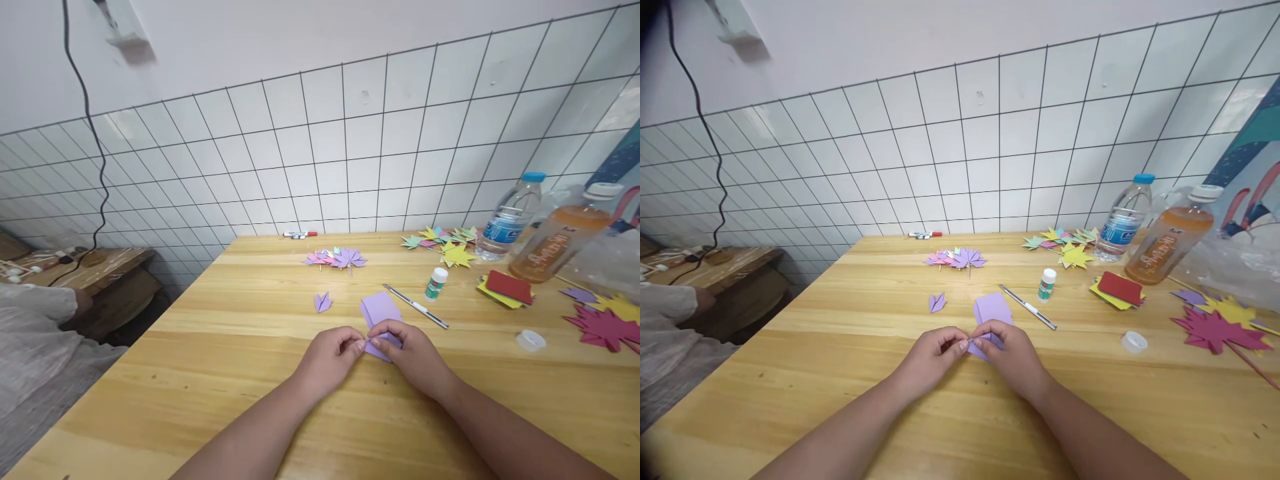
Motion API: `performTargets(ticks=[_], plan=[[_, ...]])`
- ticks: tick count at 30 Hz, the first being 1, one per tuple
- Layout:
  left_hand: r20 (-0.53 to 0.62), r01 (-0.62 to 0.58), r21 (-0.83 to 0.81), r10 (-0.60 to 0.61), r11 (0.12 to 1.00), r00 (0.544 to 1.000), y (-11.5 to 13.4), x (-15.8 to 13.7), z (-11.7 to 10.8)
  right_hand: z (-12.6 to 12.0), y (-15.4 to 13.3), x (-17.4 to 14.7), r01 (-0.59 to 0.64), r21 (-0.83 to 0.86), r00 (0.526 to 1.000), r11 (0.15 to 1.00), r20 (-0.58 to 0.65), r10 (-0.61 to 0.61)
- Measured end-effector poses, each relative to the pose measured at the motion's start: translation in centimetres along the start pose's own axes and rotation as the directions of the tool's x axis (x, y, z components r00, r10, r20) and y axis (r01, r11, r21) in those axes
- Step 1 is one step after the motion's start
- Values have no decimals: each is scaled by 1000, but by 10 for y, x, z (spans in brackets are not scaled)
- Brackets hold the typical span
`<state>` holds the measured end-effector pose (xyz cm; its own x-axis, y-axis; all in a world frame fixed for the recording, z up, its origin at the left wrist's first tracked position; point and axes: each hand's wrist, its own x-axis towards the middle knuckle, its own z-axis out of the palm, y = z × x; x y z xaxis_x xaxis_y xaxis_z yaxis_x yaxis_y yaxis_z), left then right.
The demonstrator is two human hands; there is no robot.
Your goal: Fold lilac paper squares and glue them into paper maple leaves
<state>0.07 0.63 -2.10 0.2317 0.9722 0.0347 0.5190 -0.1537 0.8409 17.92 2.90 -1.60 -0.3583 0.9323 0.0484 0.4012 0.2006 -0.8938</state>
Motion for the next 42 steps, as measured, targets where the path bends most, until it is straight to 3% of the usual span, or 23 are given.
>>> performTargets(ticks=[8, 12, 20, 26, 29, 35, 42], plan=[[10, -26, 19, 26, 999, 1000, 1, 1, 0, 0, 1, -1, -10, 25, 1000, 1000, 4, 10], [82, -56, 22, 54, 998, 995, 0, 0, -1, 3, 2, -2, -31, 37, 999, 999, 18, 31], [109, -19, -4, 19, 1000, 994, 3, -2, -2, -1, 8, 1, -29, 274, 990, 961, -122, 65], [108, -5, -150, 22, 989, 994, 4, -2, -1, -1, 4, -2, 38, 206, 989, 978, -147, -7], [115, 26, -201, -3, 979, 993, 3, -1, 1, 0, 1, -3, 40, 282, 992, 959, -129, -3], [56, -4, -158, 13, 987, 998, 3, -2, 1, -1, 3, -1, -109, 450, 994, 886, 24, 110], [65, 40, -78, -35, 996, 997, 5, -2, 0, -2, 9, 1, -110, 426, 991, 898, -22, 131]])
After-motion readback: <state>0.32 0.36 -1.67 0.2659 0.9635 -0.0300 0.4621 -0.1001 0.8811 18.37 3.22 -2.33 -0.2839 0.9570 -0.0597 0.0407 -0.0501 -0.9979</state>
